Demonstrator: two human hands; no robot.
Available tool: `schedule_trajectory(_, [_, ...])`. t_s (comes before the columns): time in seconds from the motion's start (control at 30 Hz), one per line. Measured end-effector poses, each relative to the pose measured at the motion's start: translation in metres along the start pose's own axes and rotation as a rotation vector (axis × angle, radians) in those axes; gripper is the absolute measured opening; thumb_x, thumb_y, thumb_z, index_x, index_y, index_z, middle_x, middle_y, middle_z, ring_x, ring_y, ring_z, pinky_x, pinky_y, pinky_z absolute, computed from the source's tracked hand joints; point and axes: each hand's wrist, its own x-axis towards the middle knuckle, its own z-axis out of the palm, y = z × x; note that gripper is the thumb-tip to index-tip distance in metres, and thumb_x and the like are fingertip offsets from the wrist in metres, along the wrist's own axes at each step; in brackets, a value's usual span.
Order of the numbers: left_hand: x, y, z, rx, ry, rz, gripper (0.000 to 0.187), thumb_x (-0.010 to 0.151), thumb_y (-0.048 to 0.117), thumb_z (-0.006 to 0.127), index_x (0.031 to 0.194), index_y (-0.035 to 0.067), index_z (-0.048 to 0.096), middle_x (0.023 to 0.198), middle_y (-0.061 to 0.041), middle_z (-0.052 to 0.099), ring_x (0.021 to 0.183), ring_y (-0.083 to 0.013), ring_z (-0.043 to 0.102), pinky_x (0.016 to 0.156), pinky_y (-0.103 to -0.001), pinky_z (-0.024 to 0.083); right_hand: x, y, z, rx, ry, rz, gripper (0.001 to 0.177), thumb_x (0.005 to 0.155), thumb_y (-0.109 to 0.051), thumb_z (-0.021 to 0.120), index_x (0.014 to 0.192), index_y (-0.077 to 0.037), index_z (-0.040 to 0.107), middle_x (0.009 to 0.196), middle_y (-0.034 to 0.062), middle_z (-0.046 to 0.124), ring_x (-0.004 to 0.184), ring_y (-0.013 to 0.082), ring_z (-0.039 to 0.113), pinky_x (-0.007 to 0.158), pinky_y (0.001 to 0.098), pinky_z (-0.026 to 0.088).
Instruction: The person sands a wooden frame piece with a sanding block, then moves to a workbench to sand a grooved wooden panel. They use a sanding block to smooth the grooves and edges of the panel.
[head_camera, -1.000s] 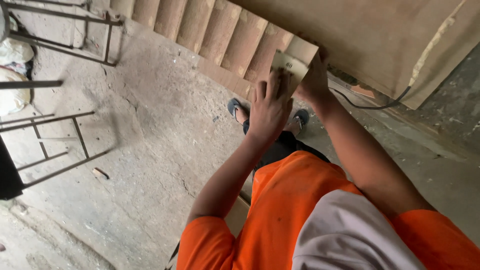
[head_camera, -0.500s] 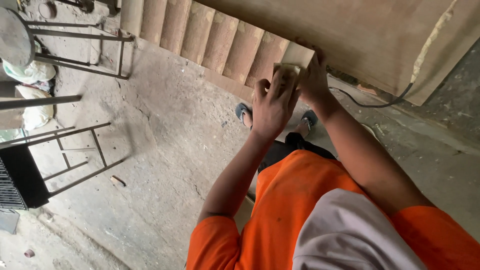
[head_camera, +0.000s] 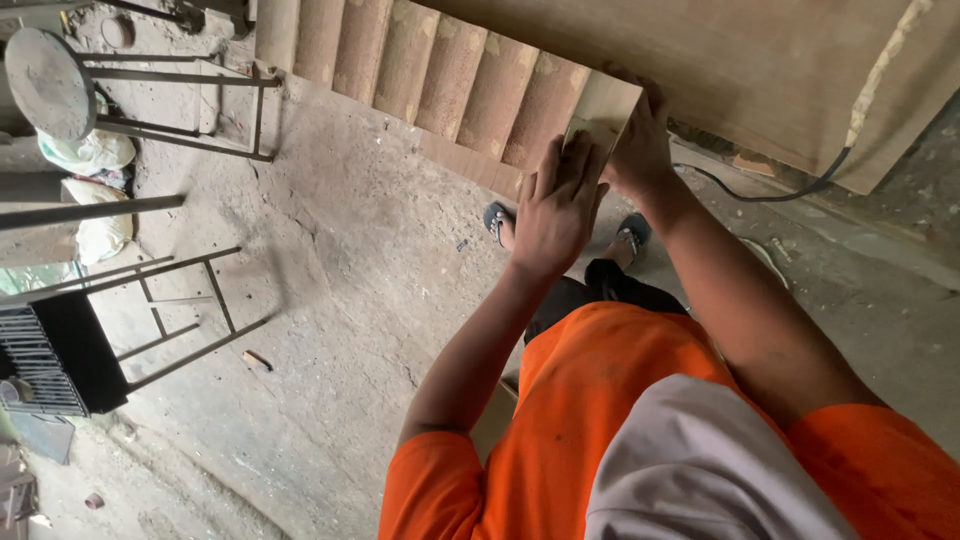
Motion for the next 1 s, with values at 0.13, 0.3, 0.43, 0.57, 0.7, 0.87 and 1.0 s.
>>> schedule_trajectory(0.13, [-0.009, -0.001, -0.004, 0.014, -0.038, 0.046, 0.051, 0.104, 0.029, 0.066, 0.150, 0.018, 0.049, 0.143, 0.000, 0.067, 0.146, -0.0420, 0.045, 0.095, -0.053, 0.055, 0.005, -0.003, -0.005, -0.082, 0.030, -0.058, 0.055, 0.102, -0.033, 0.067, 0.142, 0.000, 0.049, 0.147, 0.0202, 0.048, 0.134, 0.0344, 0.047, 0.109, 0.0470, 0.034])
schedule_trajectory(0.3, [-0.017, 0.014, 0.016, 0.068, -0.081, -0.160, 0.056, 0.107, 0.030, 0.039, 0.162, 0.024, 0.034, 0.166, 0.007, 0.043, 0.146, -0.0394, 0.046, 0.101, -0.047, 0.046, 0.000, 0.002, 0.000, -0.025, -0.026, 0.001, 0.072, 0.094, -0.029, 0.081, 0.148, 0.000, 0.043, 0.152, 0.0191, 0.044, 0.140, 0.0339, 0.039, 0.112, 0.0451, 0.029])
schedule_trajectory(0.43, [0.004, 0.015, 0.030, 0.119, -0.073, -0.188, 0.058, 0.103, 0.032, 0.042, 0.160, 0.024, 0.039, 0.164, 0.008, 0.047, 0.144, -0.0384, 0.050, 0.099, -0.048, 0.047, 0.003, -0.004, -0.001, 0.014, -0.001, 0.016, 0.042, 0.110, -0.027, 0.052, 0.143, -0.002, 0.050, 0.150, 0.0177, 0.046, 0.137, 0.0378, 0.042, 0.111, 0.0511, 0.031])
schedule_trajectory(0.57, [0.035, 0.013, 0.050, 0.159, 0.035, -0.177, 0.061, 0.101, 0.030, 0.048, 0.161, 0.023, 0.037, 0.165, 0.008, 0.047, 0.147, -0.0311, 0.055, 0.087, -0.038, 0.043, 0.014, -0.011, -0.003, -0.191, 0.065, -0.086, 0.035, 0.112, -0.024, 0.051, 0.138, -0.002, 0.057, 0.137, 0.0159, 0.060, 0.132, 0.0269, 0.052, 0.111, 0.0443, 0.032])
schedule_trajectory(0.7, [0.015, 0.013, 0.028, 0.114, 0.052, -0.178, 0.058, 0.102, 0.024, 0.039, 0.160, 0.021, 0.043, 0.167, 0.002, 0.042, 0.157, -0.0217, 0.035, 0.092, -0.035, 0.040, 0.004, 0.003, 0.012, -0.033, 0.039, 0.048, 0.040, 0.114, -0.027, 0.044, 0.144, -0.002, 0.050, 0.145, 0.0152, 0.054, 0.137, 0.0261, 0.043, 0.115, 0.0420, 0.027])
schedule_trajectory(0.87, [-0.019, 0.012, 0.006, 0.019, -0.048, -0.233, 0.052, 0.104, 0.031, 0.041, 0.156, 0.025, 0.045, 0.164, 0.004, 0.044, 0.147, -0.0298, 0.046, 0.094, -0.042, 0.038, 0.006, -0.004, 0.006, -0.181, -0.022, 0.004, 0.059, 0.093, -0.031, 0.067, 0.143, -0.003, 0.055, 0.148, 0.0192, 0.048, 0.134, 0.0354, 0.044, 0.109, 0.0516, 0.028])
schedule_trajectory(1.0, [0.069, 0.011, 0.029, 0.143, 0.234, -0.108, 0.042, 0.102, 0.034, 0.049, 0.138, 0.016, 0.061, 0.141, -0.001, 0.067, 0.133, -0.0303, 0.058, 0.078, -0.037, 0.043, -0.008, 0.016, 0.043, -0.479, 0.076, -0.022, 0.047, 0.113, -0.033, 0.054, 0.144, 0.002, 0.056, 0.131, 0.0249, 0.066, 0.118, 0.0404, 0.064, 0.106, 0.0564, 0.040])
